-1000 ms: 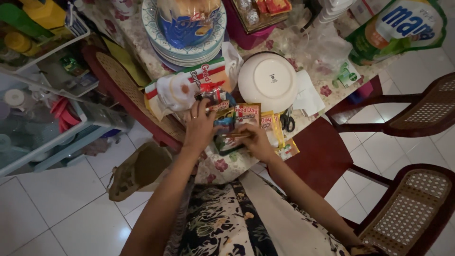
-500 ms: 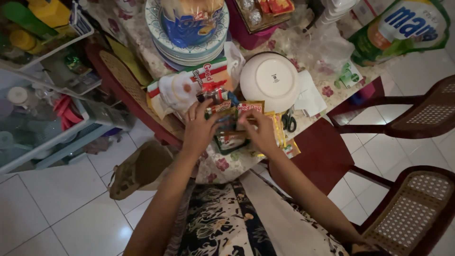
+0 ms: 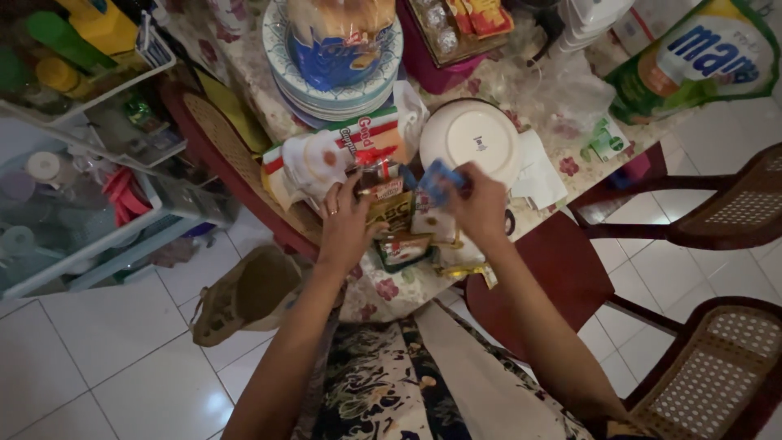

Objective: The person uses scissors to separate coffee sachets from a strip and organizes them into a stack on a table.

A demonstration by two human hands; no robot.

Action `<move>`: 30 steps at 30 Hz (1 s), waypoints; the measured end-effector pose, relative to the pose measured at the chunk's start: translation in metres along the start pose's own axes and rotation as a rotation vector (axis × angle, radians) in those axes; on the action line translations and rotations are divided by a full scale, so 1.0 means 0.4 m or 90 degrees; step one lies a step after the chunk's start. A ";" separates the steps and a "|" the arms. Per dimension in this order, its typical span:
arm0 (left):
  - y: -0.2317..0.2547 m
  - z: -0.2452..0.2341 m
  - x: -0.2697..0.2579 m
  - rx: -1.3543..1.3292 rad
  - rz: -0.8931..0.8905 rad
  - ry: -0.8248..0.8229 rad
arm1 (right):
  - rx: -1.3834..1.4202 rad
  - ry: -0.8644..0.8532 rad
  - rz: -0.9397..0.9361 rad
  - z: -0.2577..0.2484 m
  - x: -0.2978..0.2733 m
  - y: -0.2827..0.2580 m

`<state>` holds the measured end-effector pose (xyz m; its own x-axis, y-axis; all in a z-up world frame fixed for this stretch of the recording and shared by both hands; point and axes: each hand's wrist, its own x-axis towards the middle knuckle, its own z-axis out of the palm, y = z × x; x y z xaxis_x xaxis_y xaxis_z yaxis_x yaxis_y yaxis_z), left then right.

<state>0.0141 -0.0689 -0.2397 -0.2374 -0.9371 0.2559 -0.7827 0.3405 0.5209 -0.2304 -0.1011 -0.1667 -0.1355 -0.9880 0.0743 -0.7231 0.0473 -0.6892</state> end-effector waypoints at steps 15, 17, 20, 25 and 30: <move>0.034 0.036 -0.019 -0.012 -0.034 -0.039 | -0.046 -0.028 -0.144 0.166 0.047 0.033; 0.033 0.037 -0.015 -0.009 -0.034 -0.013 | -0.061 -0.063 -0.127 0.181 0.057 0.044; 0.036 0.028 -0.011 -0.045 -0.019 0.053 | -0.099 -0.119 -0.104 0.173 0.071 0.061; 0.047 0.017 -0.018 -0.153 -0.028 0.086 | -0.183 -0.206 -0.103 0.166 0.101 0.057; 0.057 0.046 -0.023 -0.246 -0.111 0.092 | -0.276 -0.334 -0.157 0.133 0.140 0.032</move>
<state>-0.0123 -0.0540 -0.2452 -0.0166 -0.9722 0.2334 -0.5251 0.2071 0.8255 -0.2112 -0.1637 -0.2097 0.3303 -0.9129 -0.2399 -0.9092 -0.2395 -0.3407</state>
